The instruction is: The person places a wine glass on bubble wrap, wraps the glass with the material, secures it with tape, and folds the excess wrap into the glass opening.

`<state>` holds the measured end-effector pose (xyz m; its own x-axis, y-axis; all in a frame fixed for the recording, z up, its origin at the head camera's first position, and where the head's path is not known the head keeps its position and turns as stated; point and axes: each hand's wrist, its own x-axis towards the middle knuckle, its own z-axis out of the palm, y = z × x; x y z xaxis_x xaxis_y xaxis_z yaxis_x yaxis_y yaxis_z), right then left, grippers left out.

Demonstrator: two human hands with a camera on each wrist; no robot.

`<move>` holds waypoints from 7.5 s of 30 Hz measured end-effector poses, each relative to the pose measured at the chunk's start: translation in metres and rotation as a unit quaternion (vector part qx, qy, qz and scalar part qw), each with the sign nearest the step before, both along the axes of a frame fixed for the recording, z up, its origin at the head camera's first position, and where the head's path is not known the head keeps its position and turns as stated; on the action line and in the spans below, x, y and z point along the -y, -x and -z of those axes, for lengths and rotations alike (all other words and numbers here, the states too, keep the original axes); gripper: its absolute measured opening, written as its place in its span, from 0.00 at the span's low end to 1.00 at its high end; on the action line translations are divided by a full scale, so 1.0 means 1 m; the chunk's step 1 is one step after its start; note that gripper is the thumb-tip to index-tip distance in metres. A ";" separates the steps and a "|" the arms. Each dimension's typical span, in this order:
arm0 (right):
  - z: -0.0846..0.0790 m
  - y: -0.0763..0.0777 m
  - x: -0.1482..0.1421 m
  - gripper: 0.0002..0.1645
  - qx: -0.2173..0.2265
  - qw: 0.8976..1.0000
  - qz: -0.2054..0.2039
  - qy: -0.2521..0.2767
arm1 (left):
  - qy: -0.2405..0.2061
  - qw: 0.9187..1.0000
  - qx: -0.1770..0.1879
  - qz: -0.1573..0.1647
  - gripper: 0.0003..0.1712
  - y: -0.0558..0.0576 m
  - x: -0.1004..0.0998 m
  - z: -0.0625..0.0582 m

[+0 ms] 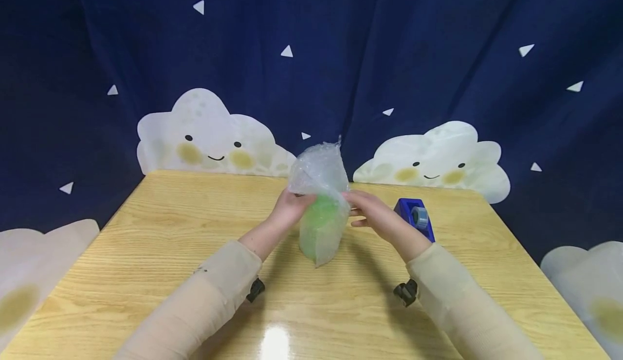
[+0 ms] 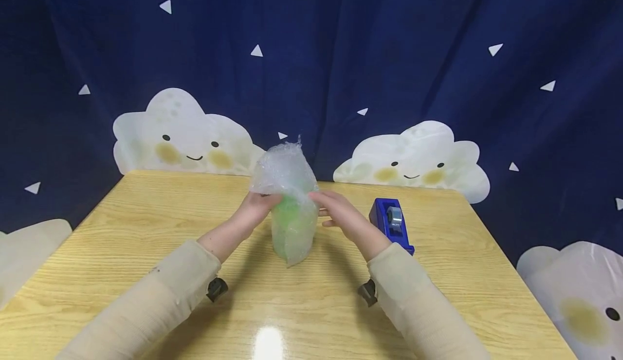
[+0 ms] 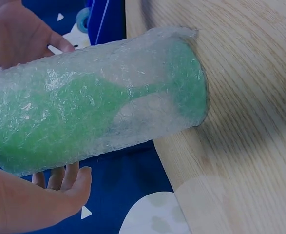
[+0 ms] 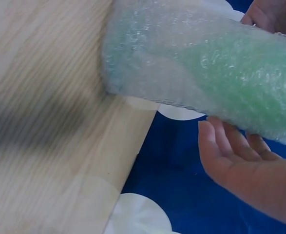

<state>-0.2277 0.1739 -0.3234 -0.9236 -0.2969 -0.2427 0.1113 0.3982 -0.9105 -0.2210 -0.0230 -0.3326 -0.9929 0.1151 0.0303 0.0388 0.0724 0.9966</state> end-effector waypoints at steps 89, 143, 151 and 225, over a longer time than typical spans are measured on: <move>-0.013 0.007 0.025 0.25 -0.048 0.989 0.098 -0.099 | 0.048 0.986 0.099 0.128 0.35 0.012 0.019 -0.017; -0.032 0.010 0.028 0.38 -0.021 0.980 -0.024 -0.196 | 0.123 0.989 0.074 -0.044 0.22 0.013 -0.006 -0.016; -0.029 0.012 0.032 0.30 -0.033 0.978 0.024 -0.203 | 0.119 0.988 0.073 0.069 0.26 0.016 0.007 -0.014; -0.006 0.008 -0.002 0.47 -0.168 0.974 -0.100 -0.114 | 0.210 0.959 -0.140 0.130 0.44 0.022 0.024 0.016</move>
<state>-0.2356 0.1764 -0.3173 -0.8917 -0.4523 -0.0174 -0.2777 0.5769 -0.7681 -0.2435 -0.0475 -0.3487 -0.8888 0.4177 0.1888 0.3718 0.4159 0.8299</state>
